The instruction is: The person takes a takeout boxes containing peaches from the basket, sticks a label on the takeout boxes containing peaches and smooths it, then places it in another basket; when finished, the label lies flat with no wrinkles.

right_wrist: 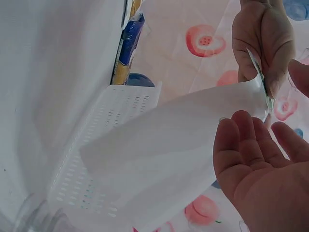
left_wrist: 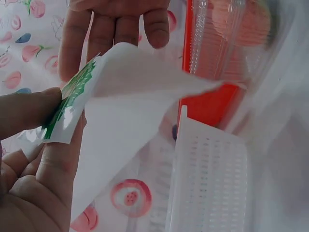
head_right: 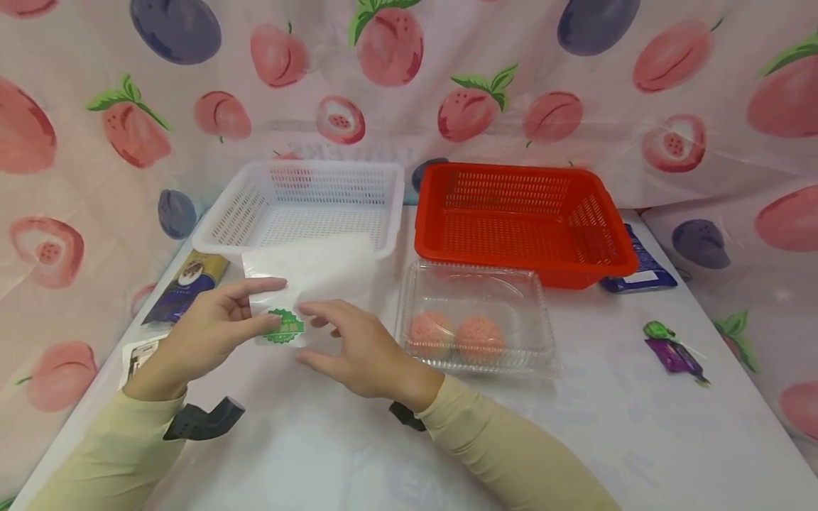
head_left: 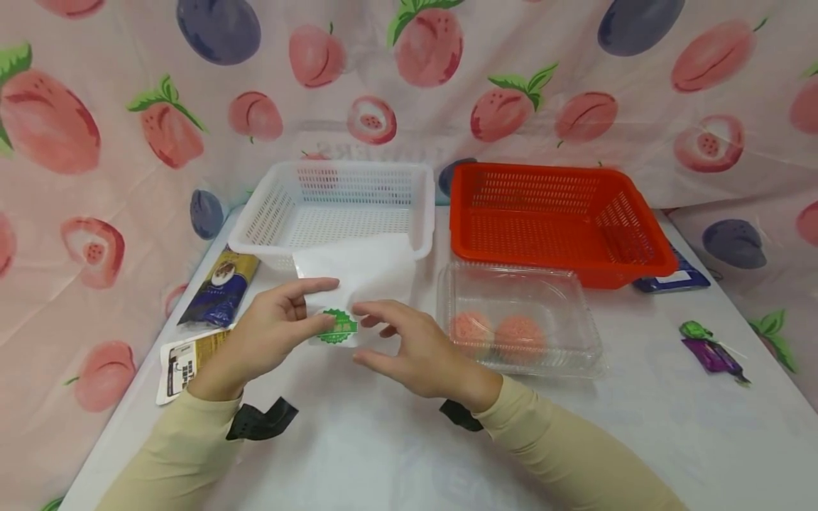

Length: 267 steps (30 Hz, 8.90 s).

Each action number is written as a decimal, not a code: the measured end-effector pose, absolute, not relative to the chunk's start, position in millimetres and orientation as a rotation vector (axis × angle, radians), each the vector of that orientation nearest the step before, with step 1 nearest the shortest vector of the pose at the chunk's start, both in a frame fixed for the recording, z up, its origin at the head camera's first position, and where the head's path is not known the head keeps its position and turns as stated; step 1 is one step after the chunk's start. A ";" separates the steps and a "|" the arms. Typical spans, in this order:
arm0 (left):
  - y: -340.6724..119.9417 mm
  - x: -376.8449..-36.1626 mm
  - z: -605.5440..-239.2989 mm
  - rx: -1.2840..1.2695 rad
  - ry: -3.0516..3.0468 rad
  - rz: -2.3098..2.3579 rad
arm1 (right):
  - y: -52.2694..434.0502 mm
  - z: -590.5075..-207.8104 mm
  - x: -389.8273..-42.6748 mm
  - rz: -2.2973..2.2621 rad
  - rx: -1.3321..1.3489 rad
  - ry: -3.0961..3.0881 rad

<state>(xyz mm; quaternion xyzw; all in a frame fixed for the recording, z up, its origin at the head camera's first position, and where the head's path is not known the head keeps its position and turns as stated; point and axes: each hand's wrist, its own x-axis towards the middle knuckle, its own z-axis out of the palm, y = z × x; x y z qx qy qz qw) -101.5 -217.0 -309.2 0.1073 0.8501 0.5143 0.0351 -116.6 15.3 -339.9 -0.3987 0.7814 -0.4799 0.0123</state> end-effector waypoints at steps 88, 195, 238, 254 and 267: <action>-263.7 -128.2 -395.5 0.058 2.436 1.307 | 180.5 -355.0 -156.1 -1.107 -0.376 3.039; -93.9 -148.1 -393.7 0.445 2.146 1.595 | 282.0 -380.9 -122.5 -1.161 -0.165 2.601; -103.6 -124.5 -305.8 0.577 2.402 1.466 | 266.6 -314.8 -95.6 -1.375 -0.349 2.826; -81.4 -174.6 -272.4 0.618 2.414 1.676 | 278.2 -271.0 -137.3 -1.477 -0.270 2.916; -59.8 -214.3 -263.0 0.555 2.293 1.765 | 292.0 -255.1 -189.3 -1.529 -0.038 2.855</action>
